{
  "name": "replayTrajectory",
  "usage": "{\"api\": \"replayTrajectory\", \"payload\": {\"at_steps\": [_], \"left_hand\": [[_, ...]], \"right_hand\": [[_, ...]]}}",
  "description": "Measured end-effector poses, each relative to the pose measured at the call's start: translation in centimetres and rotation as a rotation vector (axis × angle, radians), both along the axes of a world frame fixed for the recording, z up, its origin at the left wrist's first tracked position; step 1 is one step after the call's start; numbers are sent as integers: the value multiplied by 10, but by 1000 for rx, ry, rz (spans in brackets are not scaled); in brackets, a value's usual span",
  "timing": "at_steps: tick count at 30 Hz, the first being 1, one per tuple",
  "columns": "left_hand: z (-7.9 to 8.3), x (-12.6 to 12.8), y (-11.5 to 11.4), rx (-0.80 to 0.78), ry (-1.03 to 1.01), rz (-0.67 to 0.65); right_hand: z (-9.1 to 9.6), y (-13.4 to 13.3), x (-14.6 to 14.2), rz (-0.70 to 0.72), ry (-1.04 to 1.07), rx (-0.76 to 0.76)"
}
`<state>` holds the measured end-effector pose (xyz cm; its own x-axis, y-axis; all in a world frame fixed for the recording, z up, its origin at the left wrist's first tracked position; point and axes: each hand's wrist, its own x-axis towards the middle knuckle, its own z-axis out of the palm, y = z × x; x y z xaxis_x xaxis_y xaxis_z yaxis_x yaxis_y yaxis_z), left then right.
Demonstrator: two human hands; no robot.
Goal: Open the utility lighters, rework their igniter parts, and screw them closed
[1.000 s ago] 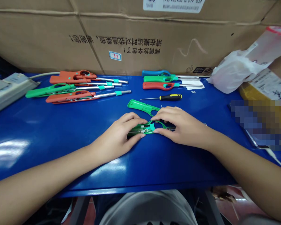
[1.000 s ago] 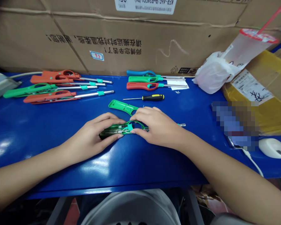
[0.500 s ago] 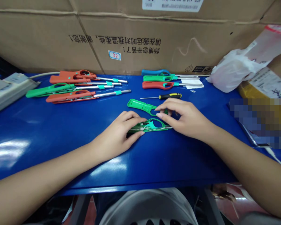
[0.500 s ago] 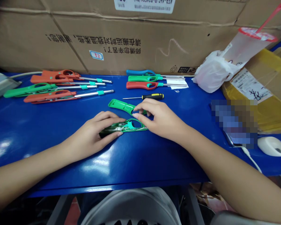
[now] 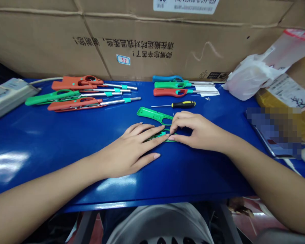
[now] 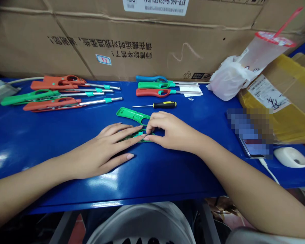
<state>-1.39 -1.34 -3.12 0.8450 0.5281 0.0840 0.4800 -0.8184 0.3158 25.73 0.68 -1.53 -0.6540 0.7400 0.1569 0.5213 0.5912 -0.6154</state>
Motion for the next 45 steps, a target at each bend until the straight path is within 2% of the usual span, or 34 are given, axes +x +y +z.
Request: {"api": "replayTrajectory", "payload": {"at_steps": [4,8,16,22,26,31,38,42,45], "left_hand": [[-2,0,1,-39,20,-19],[-1,-1,1,-48,-51,8],[7,-2,4,53,-162,55],[0,-5,9,133,-219,38],[-1,-6,10,165,-179,10],[3,-5,9,208,-104,16],[2,-5,7,232,-57,21],[1,-4,9,155,-153,42],[6,-7,12,110,-267,56]], "right_hand": [[0,-1,-1,-30,13,-23],[7,-3,1,-41,-13,-15],[26,1,23,-7,-225,-68],[23,1,24,-27,-259,-99],[22,0,23,-80,-282,-131],[21,-2,21,-52,-268,-63],[19,-1,18,-106,-283,-107],[19,0,20,-122,-287,-99],[20,1,22,-100,-290,-90]]}}
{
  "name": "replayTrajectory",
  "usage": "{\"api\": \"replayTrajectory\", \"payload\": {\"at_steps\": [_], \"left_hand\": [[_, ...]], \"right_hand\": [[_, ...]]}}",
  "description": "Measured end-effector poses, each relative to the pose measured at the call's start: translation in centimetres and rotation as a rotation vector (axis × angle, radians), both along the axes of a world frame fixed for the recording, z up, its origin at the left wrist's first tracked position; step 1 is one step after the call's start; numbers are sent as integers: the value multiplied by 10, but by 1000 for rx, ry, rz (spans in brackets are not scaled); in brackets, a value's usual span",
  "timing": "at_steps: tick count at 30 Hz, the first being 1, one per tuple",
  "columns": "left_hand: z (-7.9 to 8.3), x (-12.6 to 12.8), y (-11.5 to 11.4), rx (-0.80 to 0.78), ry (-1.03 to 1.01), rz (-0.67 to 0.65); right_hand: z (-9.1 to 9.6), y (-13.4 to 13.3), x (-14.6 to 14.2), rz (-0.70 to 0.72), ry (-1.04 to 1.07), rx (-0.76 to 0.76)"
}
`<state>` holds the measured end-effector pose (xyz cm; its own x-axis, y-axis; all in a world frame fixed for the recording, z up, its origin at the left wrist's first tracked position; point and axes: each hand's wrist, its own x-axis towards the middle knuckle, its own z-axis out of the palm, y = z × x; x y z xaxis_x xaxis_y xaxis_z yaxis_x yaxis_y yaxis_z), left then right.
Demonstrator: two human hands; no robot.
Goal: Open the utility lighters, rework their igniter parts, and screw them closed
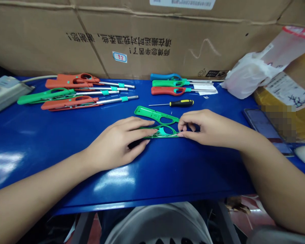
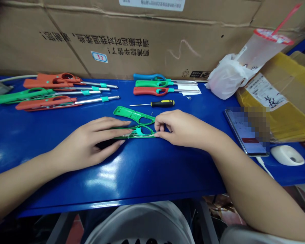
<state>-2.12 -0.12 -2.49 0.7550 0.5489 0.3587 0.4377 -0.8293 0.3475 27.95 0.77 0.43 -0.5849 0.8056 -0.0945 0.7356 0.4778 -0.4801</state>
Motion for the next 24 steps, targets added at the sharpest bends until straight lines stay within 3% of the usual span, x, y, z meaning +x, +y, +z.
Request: {"api": "replayTrajectory", "payload": {"at_steps": [6,12,16,19,24], "left_hand": [[19,-17,17,15,102,-15],[22,-24,26,-11,157,-29],[19,-26,25,-37,154,-21],[17,-26,24,-14,156,9],[14,-25,27,-82,114,35]], "right_hand": [[2,1,3,45,8,16],[-5,-5,-8,152,161,235],[-8,-14,-14,305,-63,295],[-8,-18,-14,315,-193,302],[-7,-19,-12,291,-209,287]]}}
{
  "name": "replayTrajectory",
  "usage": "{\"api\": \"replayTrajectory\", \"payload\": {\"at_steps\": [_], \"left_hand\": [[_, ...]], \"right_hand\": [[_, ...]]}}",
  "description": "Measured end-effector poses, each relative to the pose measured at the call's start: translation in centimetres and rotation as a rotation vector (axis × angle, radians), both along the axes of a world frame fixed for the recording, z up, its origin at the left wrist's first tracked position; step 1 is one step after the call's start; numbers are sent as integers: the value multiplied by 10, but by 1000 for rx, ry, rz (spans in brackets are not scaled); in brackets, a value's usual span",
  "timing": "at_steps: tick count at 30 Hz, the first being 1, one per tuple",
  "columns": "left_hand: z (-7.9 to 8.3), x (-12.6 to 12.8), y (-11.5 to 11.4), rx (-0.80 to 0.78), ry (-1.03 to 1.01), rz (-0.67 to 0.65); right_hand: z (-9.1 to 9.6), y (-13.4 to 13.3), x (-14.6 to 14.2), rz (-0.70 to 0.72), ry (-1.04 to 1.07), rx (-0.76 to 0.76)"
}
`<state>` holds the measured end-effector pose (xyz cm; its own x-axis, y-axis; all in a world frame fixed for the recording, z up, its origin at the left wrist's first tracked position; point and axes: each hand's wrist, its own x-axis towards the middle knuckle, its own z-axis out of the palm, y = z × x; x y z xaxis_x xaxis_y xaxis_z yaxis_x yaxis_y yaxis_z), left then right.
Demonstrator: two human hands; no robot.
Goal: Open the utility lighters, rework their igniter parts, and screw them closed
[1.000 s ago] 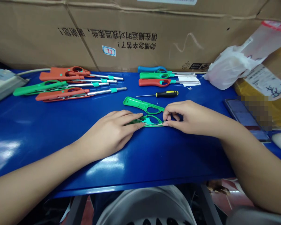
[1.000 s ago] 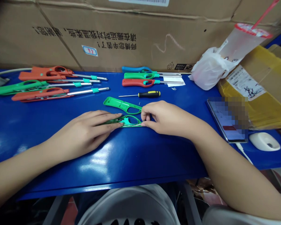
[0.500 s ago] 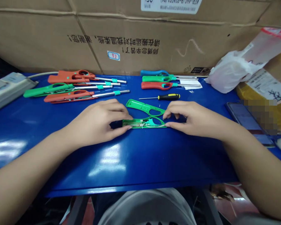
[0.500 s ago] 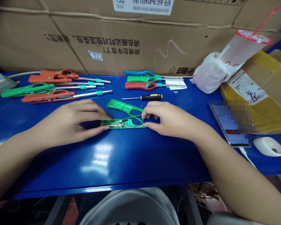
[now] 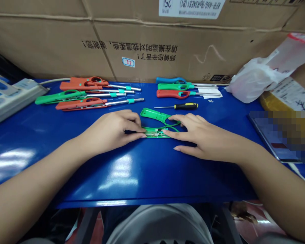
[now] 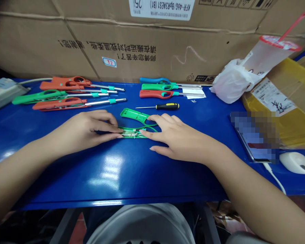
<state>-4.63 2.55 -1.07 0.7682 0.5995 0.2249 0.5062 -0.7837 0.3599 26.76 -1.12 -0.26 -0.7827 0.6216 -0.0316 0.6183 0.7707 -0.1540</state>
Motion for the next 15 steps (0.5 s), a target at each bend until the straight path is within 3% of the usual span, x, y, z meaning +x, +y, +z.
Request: {"api": "replayTrajectory", "payload": {"at_steps": [4,8,11,15], "left_hand": [[1,1,-1,-87,-68,15],[1,6,-1,-129,-209,153],[-5,8,4,-136,-283,259],[-11,9,8,-127,-294,186]], "right_hand": [[-5,6,-4,-56,186,-64],[-15,17,-7,-303,483,13],[-22,26,-4,-434,497,77],[-27,33,0,-476,480,74]]}}
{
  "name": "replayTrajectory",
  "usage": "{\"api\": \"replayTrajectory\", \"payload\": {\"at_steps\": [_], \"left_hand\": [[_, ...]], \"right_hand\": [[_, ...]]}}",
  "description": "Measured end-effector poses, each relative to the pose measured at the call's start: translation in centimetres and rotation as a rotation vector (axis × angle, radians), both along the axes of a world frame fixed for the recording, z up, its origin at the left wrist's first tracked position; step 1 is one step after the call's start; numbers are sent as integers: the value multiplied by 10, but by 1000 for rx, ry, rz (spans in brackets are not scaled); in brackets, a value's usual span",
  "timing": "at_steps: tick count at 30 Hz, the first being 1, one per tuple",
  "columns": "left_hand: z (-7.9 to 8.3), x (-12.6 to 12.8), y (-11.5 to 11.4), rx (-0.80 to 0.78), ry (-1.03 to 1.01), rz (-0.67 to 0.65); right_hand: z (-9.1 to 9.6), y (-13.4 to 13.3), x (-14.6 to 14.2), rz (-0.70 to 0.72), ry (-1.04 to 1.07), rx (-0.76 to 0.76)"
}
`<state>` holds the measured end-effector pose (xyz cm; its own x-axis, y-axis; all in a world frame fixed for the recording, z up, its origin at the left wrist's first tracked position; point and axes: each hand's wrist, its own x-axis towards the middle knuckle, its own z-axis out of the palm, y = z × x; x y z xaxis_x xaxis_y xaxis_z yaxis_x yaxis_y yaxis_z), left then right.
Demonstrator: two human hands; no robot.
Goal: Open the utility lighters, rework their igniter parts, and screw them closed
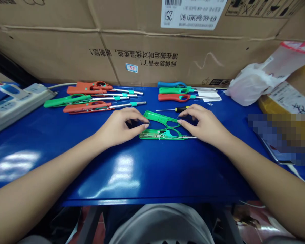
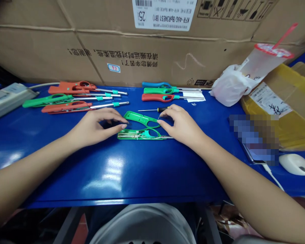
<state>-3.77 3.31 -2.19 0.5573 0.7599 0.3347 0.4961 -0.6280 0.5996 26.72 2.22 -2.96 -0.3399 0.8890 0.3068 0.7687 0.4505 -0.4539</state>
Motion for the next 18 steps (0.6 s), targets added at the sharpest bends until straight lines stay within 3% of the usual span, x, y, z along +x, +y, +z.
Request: {"api": "replayTrajectory", "payload": {"at_steps": [2,5,9,12,18], "left_hand": [[0,1,-2,85,51,-133],[4,1,-6,187,161,-291],[13,-4,-5,192,137,-307],[20,-11,-1,192,203,-328],[24,-16,2,120,274,-303]], "right_hand": [[1,-1,-2,26,23,19],[6,-8,-8,205,-6,77],[15,-22,-16,455,-268,166],[16,-29,-18,490,-394,152],[13,-30,-18,506,-415,71]]}}
